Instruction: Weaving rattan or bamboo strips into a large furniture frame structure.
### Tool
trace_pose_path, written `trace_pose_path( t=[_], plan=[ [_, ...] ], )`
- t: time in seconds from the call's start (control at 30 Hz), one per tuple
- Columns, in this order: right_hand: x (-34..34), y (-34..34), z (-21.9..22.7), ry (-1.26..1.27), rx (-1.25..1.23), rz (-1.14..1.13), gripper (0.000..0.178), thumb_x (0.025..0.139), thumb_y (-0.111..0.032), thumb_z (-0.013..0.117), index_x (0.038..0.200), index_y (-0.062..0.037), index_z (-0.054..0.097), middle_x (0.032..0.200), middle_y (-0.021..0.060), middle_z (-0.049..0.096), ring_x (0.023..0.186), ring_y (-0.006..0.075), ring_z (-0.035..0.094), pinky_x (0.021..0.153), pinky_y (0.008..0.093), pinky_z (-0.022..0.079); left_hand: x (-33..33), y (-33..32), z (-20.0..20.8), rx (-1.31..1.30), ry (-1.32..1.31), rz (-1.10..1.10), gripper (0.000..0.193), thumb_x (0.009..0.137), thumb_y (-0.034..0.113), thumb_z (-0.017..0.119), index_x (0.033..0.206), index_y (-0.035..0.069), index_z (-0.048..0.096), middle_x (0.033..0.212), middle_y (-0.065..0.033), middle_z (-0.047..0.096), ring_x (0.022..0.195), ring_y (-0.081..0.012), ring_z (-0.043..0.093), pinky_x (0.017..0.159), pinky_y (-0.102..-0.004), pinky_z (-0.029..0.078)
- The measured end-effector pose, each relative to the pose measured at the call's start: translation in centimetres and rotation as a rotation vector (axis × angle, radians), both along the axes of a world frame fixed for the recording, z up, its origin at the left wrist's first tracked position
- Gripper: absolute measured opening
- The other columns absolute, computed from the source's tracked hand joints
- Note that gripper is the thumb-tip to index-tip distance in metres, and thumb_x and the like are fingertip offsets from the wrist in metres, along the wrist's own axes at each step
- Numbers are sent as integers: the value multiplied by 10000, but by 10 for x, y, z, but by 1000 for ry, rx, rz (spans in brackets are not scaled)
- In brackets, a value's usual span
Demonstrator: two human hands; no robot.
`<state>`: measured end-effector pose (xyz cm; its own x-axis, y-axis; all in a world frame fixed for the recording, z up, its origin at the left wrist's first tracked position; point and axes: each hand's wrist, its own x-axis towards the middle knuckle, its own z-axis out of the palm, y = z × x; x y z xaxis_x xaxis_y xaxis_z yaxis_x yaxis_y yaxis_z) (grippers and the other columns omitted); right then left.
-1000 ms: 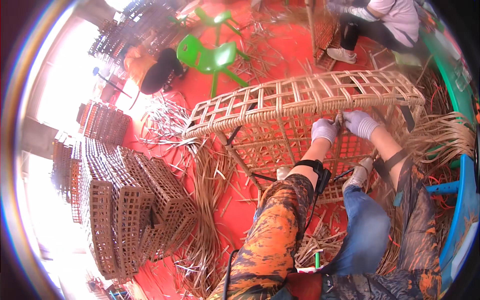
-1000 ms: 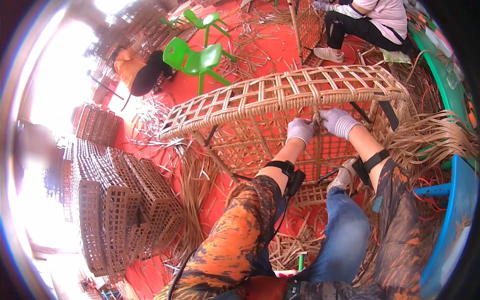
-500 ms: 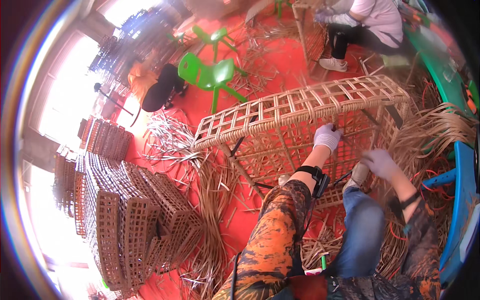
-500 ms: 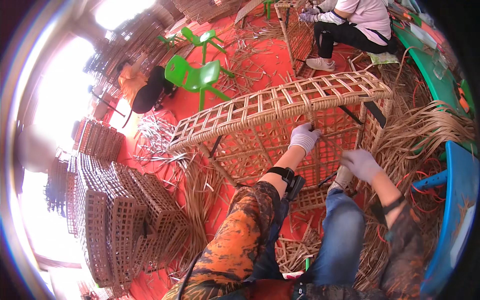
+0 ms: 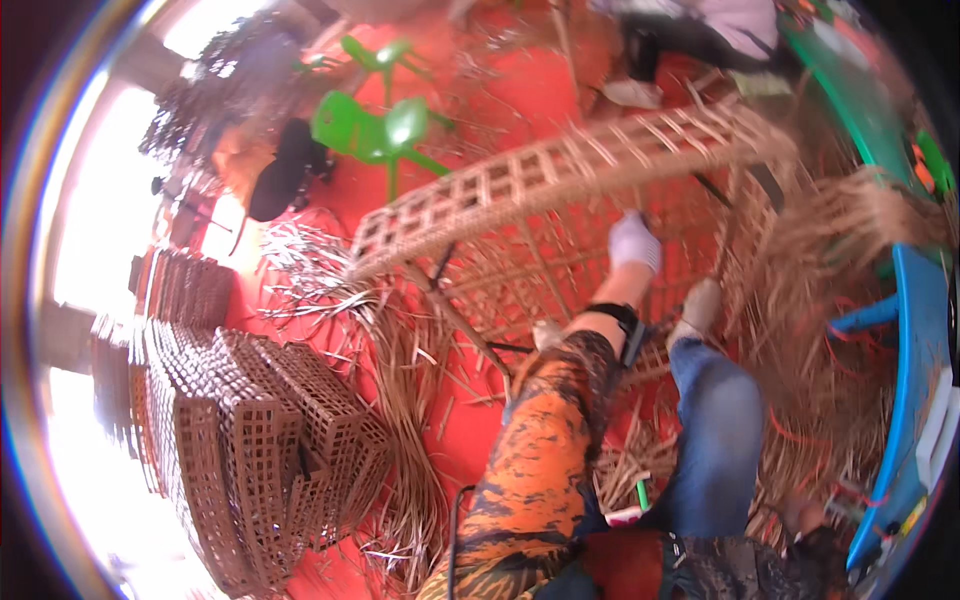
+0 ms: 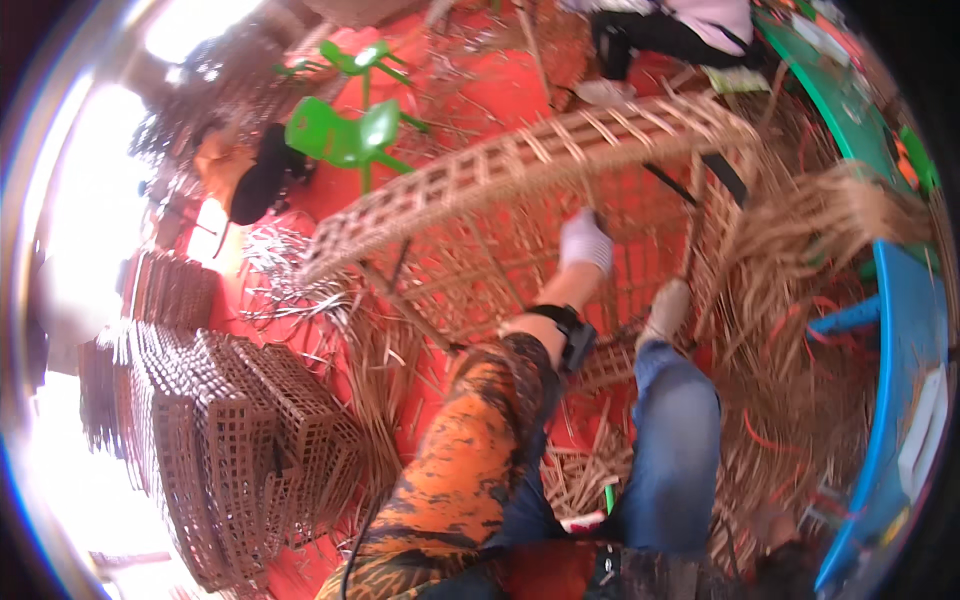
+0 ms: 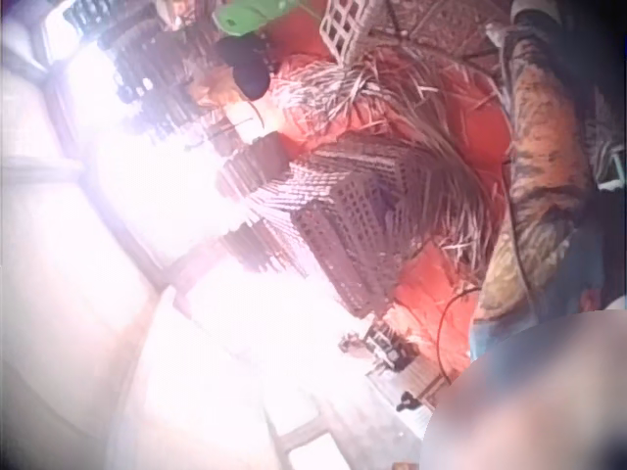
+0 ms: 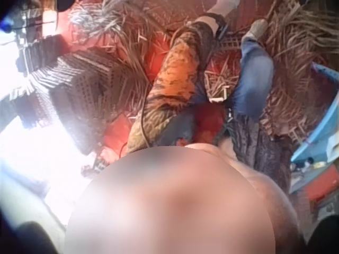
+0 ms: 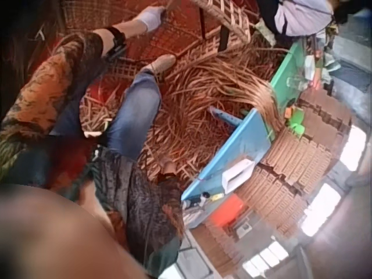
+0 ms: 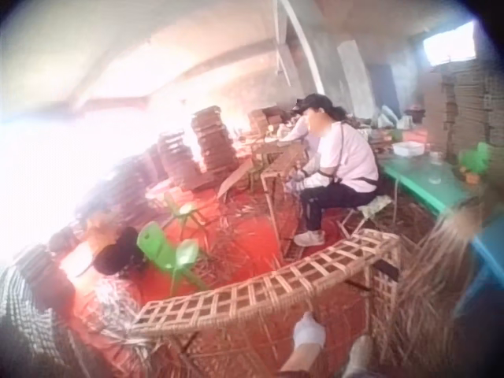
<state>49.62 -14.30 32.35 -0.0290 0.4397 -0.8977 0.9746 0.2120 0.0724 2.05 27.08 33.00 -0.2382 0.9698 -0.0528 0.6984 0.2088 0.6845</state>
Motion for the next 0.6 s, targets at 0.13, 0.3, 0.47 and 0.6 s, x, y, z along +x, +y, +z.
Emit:
trace_pose_path(
  t=[0.13,0.3,0.47,0.6],
  plan=[
    [11,125,-64,653,579,-365,166,857,-168,509,937,-75,621,818,142,622,759,301,616,640,414,489,21,51,-27,-81,490,-362,239,847,192,490,917,44,664,933,-211,662,904,-348,647,763,-439,525],
    [-52,346,-57,519,782,96,277,925,-224,463,1143,-112,591,1012,159,627,972,343,591,823,442,479,37,80,-91,-62,-55,-330,253,879,197,562,1074,78,670,911,-142,688,829,-227,640,763,-331,490],
    [-137,447,-29,843,858,77,311,937,-306,452,1189,-168,571,1109,112,638,1007,327,602,890,425,471,42,105,-142,-101,-185,-249,289,836,210,593,1104,127,663,1034,-144,671,981,-286,635,859,-380,473],
    [-207,489,-36,910,858,81,314,924,-276,450,1209,-212,564,1071,123,652,960,307,623,859,416,482,49,92,-134,-165,-558,-58,299,851,154,581,1131,76,650,980,-127,684,885,-198,661,748,-329,505]
  ],
)
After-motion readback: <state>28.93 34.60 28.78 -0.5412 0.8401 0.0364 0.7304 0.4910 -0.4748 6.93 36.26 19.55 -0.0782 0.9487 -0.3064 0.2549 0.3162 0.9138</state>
